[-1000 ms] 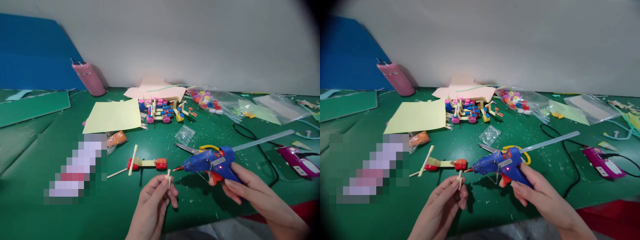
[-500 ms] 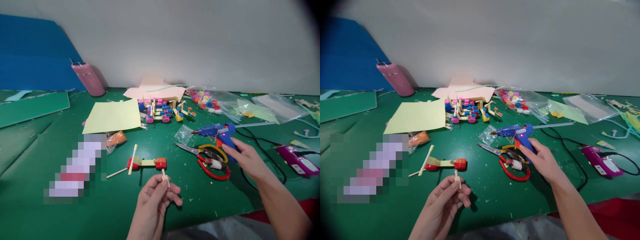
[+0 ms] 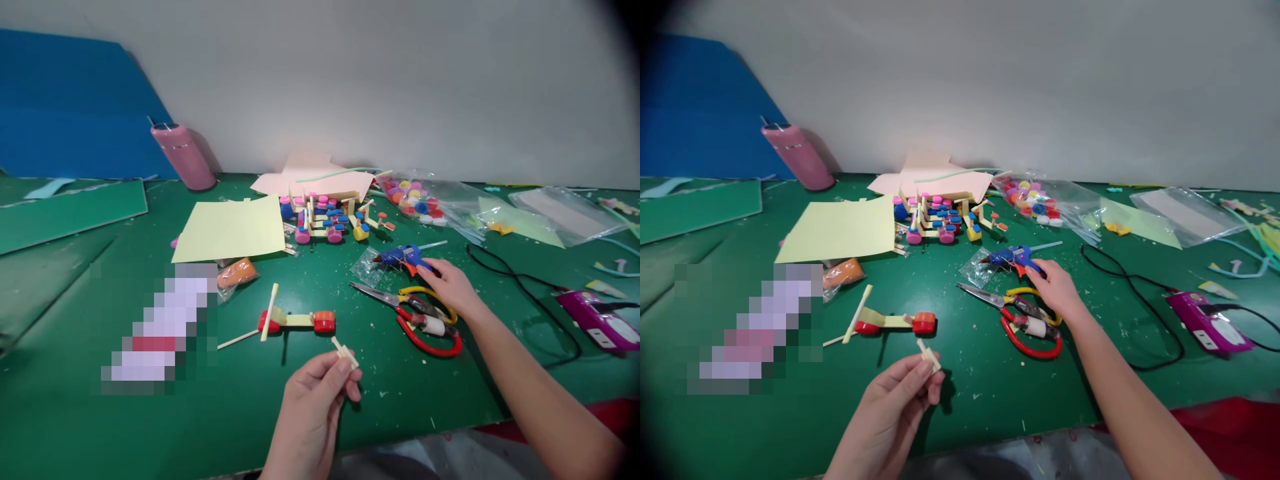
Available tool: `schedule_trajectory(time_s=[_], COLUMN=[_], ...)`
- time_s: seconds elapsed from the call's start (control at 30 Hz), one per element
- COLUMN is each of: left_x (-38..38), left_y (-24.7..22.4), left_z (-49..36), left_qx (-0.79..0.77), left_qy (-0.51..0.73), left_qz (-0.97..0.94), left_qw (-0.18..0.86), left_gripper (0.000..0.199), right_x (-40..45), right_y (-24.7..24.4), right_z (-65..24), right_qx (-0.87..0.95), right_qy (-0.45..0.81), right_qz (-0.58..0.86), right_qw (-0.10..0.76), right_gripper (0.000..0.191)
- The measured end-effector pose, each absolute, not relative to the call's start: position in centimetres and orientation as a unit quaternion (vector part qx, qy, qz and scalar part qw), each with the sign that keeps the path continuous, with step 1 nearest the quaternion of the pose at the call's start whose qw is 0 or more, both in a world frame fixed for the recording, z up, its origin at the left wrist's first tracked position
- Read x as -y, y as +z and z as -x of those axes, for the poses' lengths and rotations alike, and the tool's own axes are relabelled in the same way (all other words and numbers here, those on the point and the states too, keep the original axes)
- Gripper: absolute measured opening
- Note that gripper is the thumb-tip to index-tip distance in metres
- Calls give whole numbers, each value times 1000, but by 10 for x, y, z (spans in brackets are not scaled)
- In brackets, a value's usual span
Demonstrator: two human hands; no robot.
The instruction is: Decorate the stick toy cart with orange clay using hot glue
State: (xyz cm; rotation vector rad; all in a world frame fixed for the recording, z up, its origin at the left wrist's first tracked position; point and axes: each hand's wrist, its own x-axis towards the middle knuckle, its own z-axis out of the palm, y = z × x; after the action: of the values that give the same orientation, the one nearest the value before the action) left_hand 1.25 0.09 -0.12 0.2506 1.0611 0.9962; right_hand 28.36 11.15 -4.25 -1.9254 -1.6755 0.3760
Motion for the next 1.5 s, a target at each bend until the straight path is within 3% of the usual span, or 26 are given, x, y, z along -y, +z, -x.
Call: schedule_trajectory(time_s=[0.2, 0.27, 0.4, 0.57, 0.83, 1.0, 1.1, 1.27, 1.5], left_x=[-3, -5, -8, -9, -12, -12, -10, -5, -6], left_y=[-2, -3, -4, -8, -11, -11, -9, -10, -28], left_z=[-18, -20, -24, -26, -25, -24, -18, 3, 18], left_qx=[-475, -472, -467, -454, -456, -469, -530, -623, -615], left_qy=[454, 454, 455, 476, 476, 468, 460, 479, 466], left_qz=[-111, -106, -99, -84, -108, -146, -193, -359, -536], left_qw=[745, 749, 751, 749, 744, 735, 686, 504, 344], left_gripper=[16, 16, 13, 9, 10, 15, 18, 13, 39], right_x=[-99, -77, -28, -9, -19, -23, -32, -50, -56], right_y=[-29, -17, -7, -17, -23, -22, -16, -10, -22], right_z=[-260, -238, -187, -154, -148, -147, -149, -149, -143], right_qx=[621, 628, 682, 736, 759, 713, 682, 688, 677], right_qy=[85, 88, 217, 199, 172, 243, 299, 320, 362], right_qz=[708, 690, 580, 505, 493, 505, 522, 531, 518], right_qw=[327, 351, 389, 405, 389, 421, 415, 377, 378], right_gripper=[37, 30, 13, 24, 18, 17, 15, 15, 16])
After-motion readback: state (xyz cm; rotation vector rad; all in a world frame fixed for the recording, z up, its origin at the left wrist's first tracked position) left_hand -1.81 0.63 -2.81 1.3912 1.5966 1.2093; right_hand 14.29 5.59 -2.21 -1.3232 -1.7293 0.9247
